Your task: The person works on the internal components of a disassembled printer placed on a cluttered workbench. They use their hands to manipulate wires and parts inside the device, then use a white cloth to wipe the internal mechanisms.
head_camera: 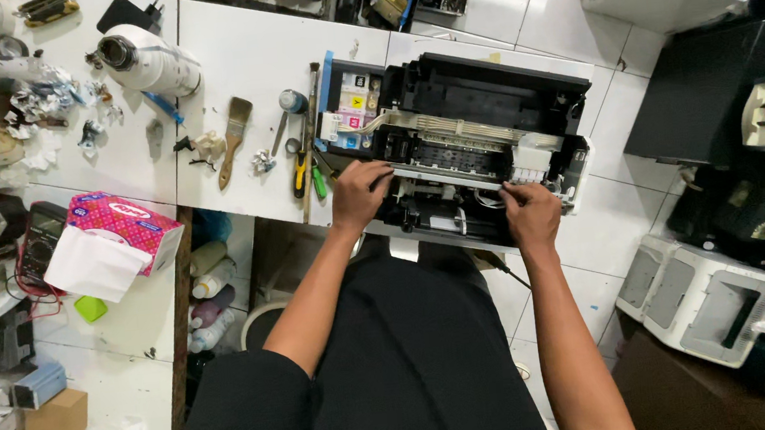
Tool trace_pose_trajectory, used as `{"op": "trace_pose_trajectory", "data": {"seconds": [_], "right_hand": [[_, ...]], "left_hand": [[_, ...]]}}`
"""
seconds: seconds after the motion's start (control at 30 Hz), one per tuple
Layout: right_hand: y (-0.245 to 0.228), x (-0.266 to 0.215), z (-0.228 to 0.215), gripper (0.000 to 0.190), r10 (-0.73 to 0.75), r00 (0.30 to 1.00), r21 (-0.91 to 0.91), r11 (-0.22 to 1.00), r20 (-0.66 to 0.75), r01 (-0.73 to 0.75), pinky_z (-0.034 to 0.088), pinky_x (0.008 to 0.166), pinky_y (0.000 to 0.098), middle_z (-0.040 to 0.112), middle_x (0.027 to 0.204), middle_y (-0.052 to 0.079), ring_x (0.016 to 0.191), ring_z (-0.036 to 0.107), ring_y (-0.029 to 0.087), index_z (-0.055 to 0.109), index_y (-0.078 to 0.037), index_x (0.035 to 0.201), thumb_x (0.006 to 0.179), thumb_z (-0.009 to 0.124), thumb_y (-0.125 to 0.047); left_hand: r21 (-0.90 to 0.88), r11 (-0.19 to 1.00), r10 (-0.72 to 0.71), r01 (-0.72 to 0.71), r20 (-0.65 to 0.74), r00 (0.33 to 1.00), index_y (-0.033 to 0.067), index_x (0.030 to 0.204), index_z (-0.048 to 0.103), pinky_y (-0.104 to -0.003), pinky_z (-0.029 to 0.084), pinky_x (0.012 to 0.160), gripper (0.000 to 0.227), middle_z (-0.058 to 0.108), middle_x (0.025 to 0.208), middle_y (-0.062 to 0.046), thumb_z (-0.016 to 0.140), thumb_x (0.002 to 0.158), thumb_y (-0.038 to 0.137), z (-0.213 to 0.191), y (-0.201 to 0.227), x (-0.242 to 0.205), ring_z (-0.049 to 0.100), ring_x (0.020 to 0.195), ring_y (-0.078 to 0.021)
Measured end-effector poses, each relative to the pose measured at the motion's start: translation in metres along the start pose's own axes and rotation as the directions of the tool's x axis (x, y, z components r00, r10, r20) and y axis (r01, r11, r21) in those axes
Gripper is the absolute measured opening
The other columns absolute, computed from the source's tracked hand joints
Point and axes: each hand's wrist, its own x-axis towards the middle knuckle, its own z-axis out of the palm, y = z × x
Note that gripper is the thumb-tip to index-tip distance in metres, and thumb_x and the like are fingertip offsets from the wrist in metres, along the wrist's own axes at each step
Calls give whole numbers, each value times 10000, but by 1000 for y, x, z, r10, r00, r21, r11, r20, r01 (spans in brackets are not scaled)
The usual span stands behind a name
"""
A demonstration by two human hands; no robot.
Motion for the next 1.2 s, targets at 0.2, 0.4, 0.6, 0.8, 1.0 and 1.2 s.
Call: {"op": "trace_pose_trajectory", "data": {"seconds": [0.2, 0.4, 0.6, 0.8, 1.0, 1.2], "right_hand": [[0, 4, 0, 171, 23, 1000, 27, 999, 18, -23, 605, 767, 363, 777, 869, 54, 854, 767, 305, 875, -225, 1005, 853, 946, -192], [-11, 7, -8, 156, 48, 997, -28, 999, 55, -46, 614, 805, 408, 781, 882, 71, 887, 768, 334, 873, -226, 1004, 863, 935, -205], [-37, 18, -7, 192, -51, 987, -70, 996, 156, 62, 607, 767, 458, 775, 876, 112, 867, 754, 385, 870, -198, 1029, 945, 907, -367], [-131, 27, 36, 152, -170, 974, 205, 969, 152, 137, 612, 787, 469, 778, 905, 116, 886, 761, 343, 854, -123, 1126, 1081, 805, -260], [-224, 40, 67, 165, -346, 909, 344, 903, 234, 256, 614, 730, 521, 771, 892, 163, 874, 759, 393, 818, -50, 1178, 1091, 776, -183], [-262, 51, 105, 160, -439, 853, 342, 877, 283, 337, 557, 658, 432, 758, 855, 130, 769, 745, 319, 843, -127, 1080, 957, 876, -223]], "left_hand": [[-55, 996, -71, 75, 73, 995, 113, 1039, 831, -369, 660, 833, 80, 817, 980, -67, 831, 962, 88, -9, 7, 10, 796, 946, -272], [20, 993, -118, 117, 95, 988, 179, 1012, 838, -367, 667, 803, 44, 820, 959, -7, 842, 968, 178, 4, -8, 7, 794, 909, -254], [47, 988, -147, 144, 55, 988, 226, 950, 830, -383, 672, 778, 79, 827, 966, 3, 876, 894, 256, 10, -14, 6, 801, 933, -254], [-60, 980, -194, 190, -67, 979, 208, 1061, 828, -400, 665, 825, 176, 832, 1027, -37, 852, 888, 235, -8, -24, -6, 793, 978, -275], [-88, 895, -439, 438, -351, 827, 199, 1067, 844, -350, 649, 737, 137, 812, 965, -63, 825, 959, 280, -68, -106, -63, 785, 874, -280], [-48, 730, -657, 682, -327, 679, 97, 1298, 758, -408, 644, 795, 360, 772, 1133, -108, 780, 947, 178, -112, -155, -62, 759, 933, -257]]}}
